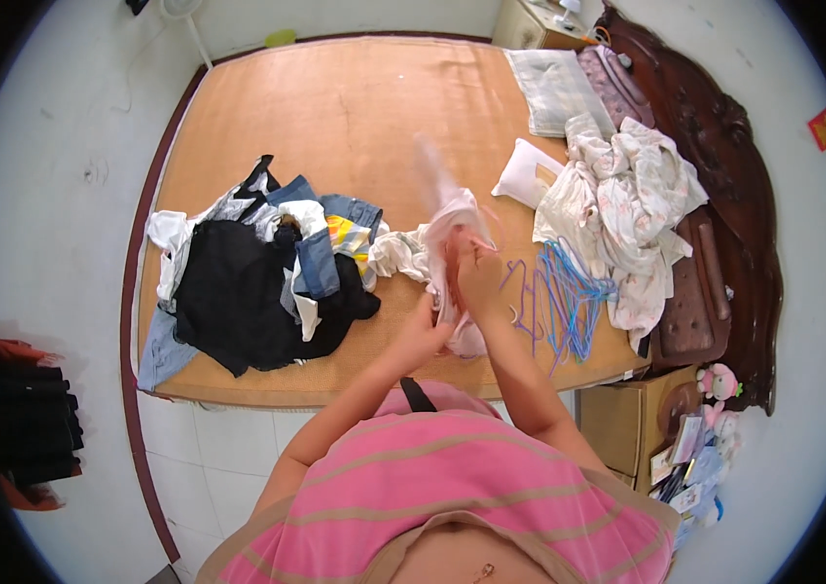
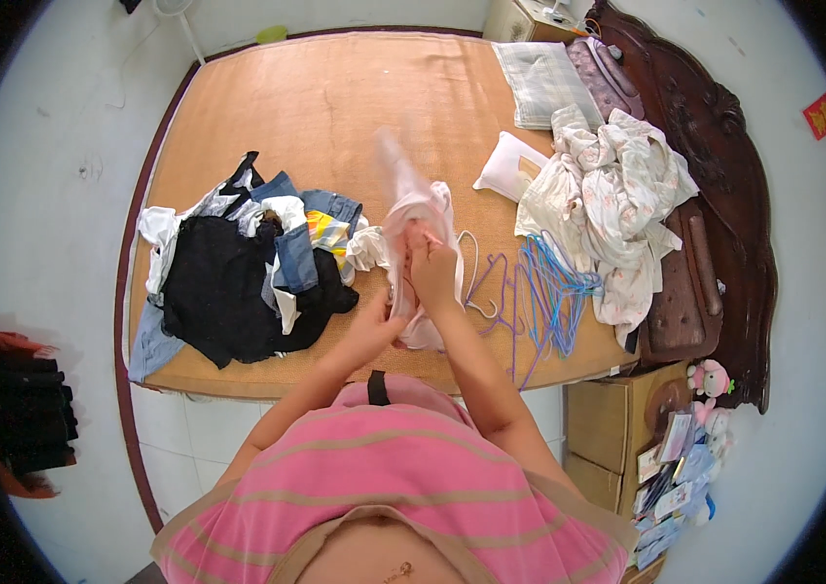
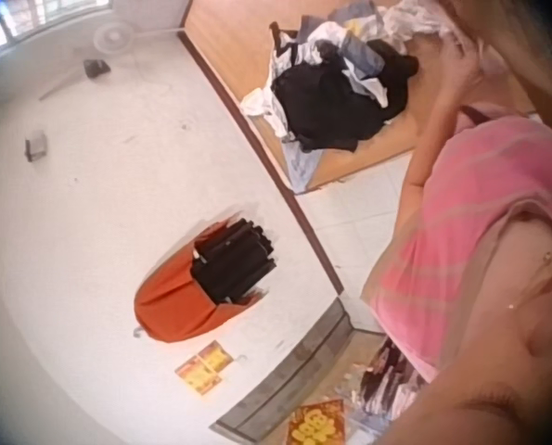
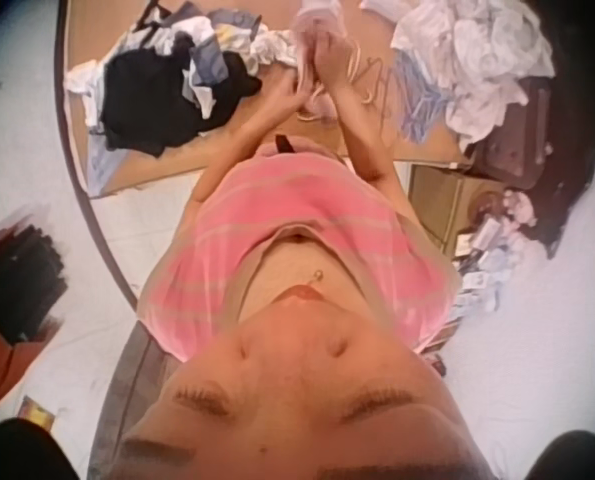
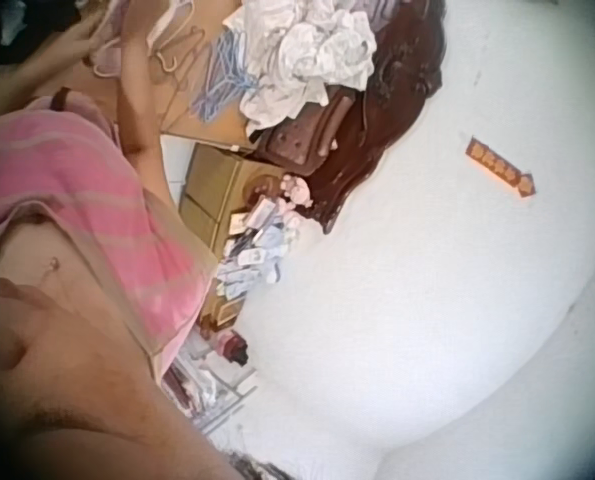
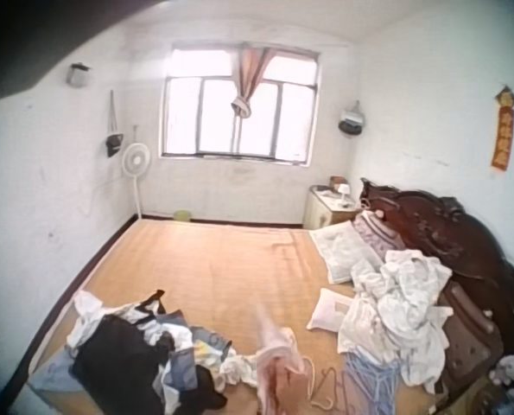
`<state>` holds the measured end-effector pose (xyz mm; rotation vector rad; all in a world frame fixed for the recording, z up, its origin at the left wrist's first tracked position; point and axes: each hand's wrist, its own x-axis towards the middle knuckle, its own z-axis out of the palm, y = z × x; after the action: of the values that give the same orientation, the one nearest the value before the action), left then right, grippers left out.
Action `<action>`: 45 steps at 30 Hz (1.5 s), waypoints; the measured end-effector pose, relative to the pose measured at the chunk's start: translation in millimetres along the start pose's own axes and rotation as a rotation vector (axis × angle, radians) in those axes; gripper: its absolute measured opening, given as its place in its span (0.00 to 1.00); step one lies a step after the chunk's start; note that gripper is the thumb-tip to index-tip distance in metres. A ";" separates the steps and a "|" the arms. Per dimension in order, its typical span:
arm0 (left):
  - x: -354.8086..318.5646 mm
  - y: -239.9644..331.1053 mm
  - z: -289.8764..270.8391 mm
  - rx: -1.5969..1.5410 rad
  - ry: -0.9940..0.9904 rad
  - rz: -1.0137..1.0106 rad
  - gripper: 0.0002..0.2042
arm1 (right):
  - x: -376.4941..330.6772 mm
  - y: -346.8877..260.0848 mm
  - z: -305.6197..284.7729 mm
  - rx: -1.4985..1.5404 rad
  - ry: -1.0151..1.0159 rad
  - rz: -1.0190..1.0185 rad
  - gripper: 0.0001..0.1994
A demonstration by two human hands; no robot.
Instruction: The person hangs various clothes using hangers and then places them onto a garment rack.
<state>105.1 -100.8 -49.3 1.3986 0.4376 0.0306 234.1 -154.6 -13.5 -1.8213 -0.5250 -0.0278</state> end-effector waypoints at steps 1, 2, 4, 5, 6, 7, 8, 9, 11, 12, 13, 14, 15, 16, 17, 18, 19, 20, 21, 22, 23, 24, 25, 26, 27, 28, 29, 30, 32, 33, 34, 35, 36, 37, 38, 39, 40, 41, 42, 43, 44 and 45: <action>1.7 9.0 -7.3 0.025 0.023 0.045 0.21 | -2.9 14.1 -7.9 -0.020 -0.214 0.034 0.17; 1.8 14.3 -20.0 0.049 0.060 0.086 0.23 | -3.9 10.9 -13.8 -0.019 -0.224 0.037 0.17; 10.8 15.4 -40.4 0.456 0.400 0.269 0.28 | -3.2 2.2 -33.5 -0.181 -0.438 0.071 0.16; 17.3 8.3 -54.6 0.676 0.622 0.444 0.33 | -2.9 -22.0 -42.4 -0.182 -0.446 0.071 0.16; 18.5 20.0 -61.2 0.726 0.695 0.520 0.37 | -1.3 -50.1 -55.7 -0.144 -0.532 0.123 0.14; 21.1 25.8 -70.3 0.862 0.757 0.610 0.42 | 0.4 -69.8 -64.6 -0.100 -0.626 0.166 0.13; 23.1 37.5 -70.7 0.855 0.799 0.652 0.38 | 3.1 -73.2 -75.0 -0.104 -0.620 0.170 0.13; 25.0 46.4 -71.2 0.847 0.842 0.693 0.34 | 6.9 -73.5 -87.3 -0.089 -0.627 0.089 0.13; 27.2 43.4 -94.5 0.637 0.663 0.512 0.27 | 15.0 -91.1 -113.3 -0.091 -0.697 -0.001 0.12; 26.4 40.6 -104.4 0.426 0.484 0.333 0.20 | 18.3 -105.1 -128.5 -0.111 -0.758 -0.005 0.12; 23.0 50.2 -104.4 0.465 0.587 0.432 0.10 | 18.5 -108.1 -145.7 -0.112 -0.760 -0.019 0.13; 21.9 48.8 -111.9 0.467 0.645 0.439 0.10 | 17.6 -110.8 -158.7 -0.105 -0.772 -0.038 0.14; 18.1 45.2 -123.0 0.473 0.711 0.442 0.10 | 19.0 -122.5 -166.3 -0.118 -0.801 0.099 0.13; 17.8 36.4 -130.7 0.494 0.738 0.415 0.08 | 15.5 -124.5 -168.9 -0.026 -0.764 0.191 0.13; 16.7 24.9 -138.6 0.460 0.682 0.336 0.08 | 15.7 -124.0 -167.4 0.066 -0.731 0.281 0.12; 13.4 11.8 -143.8 0.412 0.576 0.271 0.08 | 21.4 -117.6 -159.7 0.072 -0.752 0.276 0.12; 8.0 1.3 -145.6 0.364 0.472 0.206 0.09 | 28.2 -103.5 -148.7 0.035 -0.797 0.329 0.11; 2.3 -11.2 -144.0 0.453 0.420 0.188 0.09 | 35.8 -88.0 -136.9 -0.009 -0.839 0.379 0.11; -3.3 -25.4 -142.1 0.541 0.365 0.168 0.09 | 44.8 -64.9 -125.3 -0.005 -0.857 0.373 0.11; -6.7 -43.2 -142.9 0.656 0.310 0.109 0.11 | 54.7 -36.0 -113.9 -0.143 -0.881 0.312 0.10; -9.5 -57.5 -143.5 0.768 0.244 0.048 0.13 | 64.9 -9.3 -104.2 -0.281 -0.895 0.254 0.10; -15.2 -63.1 -144.2 0.832 0.187 -0.069 0.17 | 75.4 12.1 -95.0 -0.266 -0.779 0.166 0.11; -21.8 -81.2 -147.7 0.910 0.212 -0.098 0.19 | 88.0 28.4 -85.4 -0.249 -0.668 0.077 0.12; -26.2 -98.8 -153.2 0.933 0.209 -0.146 0.19 | 106.3 41.4 -77.8 -0.283 -0.557 -0.027 0.11; -27.2 -113.1 -159.5 0.956 0.199 -0.191 0.19 | 128.0 51.2 -73.3 -0.318 -0.440 -0.128 0.10; -26.7 -123.1 -166.3 0.949 0.199 -0.200 0.19 | 154.5 54.0 -73.0 -0.367 -0.371 -0.213 0.10; -25.5 -131.5 -173.2 0.864 0.195 -0.275 0.19 | 176.6 49.0 -70.9 -0.414 -0.301 -0.298 0.10; -24.7 -138.1 -179.4 0.775 0.196 -0.356 0.18 | 191.0 26.5 -64.4 -0.561 -0.259 -0.290 0.10; -19.1 -145.6 -188.0 0.714 0.245 -0.414 0.18 | 219.6 -12.8 -55.7 -0.605 -0.157 -0.497 0.10; -11.7 -148.6 -192.5 0.663 0.275 -0.452 0.17 | 230.4 -23.4 -55.5 -0.506 -0.090 -0.702 0.10; -6.7 -161.2 -198.2 0.659 0.279 -0.463 0.17 | 236.4 -34.2 -48.5 -0.506 -0.030 -0.680 0.09; 0.3 -181.3 -204.7 0.682 0.355 -0.435 0.16 | 240.4 -46.3 -40.0 -0.506 0.032 -0.658 0.09; 8.5 -195.6 -210.3 0.706 0.424 -0.405 0.15 | 243.8 -58.1 -31.9 -0.562 0.040 -0.681 0.09; 18.6 -201.9 -214.6 0.702 0.412 -0.410 0.15 | 245.7 -65.8 -23.4 -0.626 0.049 -0.703 0.10; 30.3 -206.6 -218.3 0.759 0.462 -0.388 0.15 | 246.5 -67.0 -12.1 -0.625 0.044 -0.695 0.09; 41.9 -211.6 -222.0 0.815 0.511 -0.366 0.14 | 249.6 -57.5 -2.1 -0.636 0.036 -0.689 0.09; 53.4 -212.4 -225.1 0.807 0.531 -0.349 0.12 | 253.5 -41.1 8.6 -0.612 -0.039 -0.747 0.09; 66.4 -212.4 -227.9 0.814 0.543 -0.345 0.12 | 256.2 -24.5 16.2 -0.585 -0.107 -0.806 0.09; 79.0 -213.3 -228.3 0.858 0.529 -0.256 0.12 | 256.6 0.4 25.5 -0.541 -0.203 -0.721 0.09; 92.0 -215.8 -229.0 0.901 0.515 -0.165 0.12 | 254.7 28.5 36.0 -0.495 -0.296 -0.635 0.09; 107.2 -214.6 -226.3 0.844 0.476 -0.103 0.12 | 248.3 50.5 51.1 -0.526 -0.370 -0.552 0.10; 122.6 -206.8 -218.8 0.835 0.418 -0.121 0.12 | 241.0 75.5 67.0 -0.557 -0.441 -0.464 0.10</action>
<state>100.5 101.1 -303.9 2.1939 0.9525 0.0440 461.8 -28.5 -35.4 -2.2118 -1.3534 -0.0966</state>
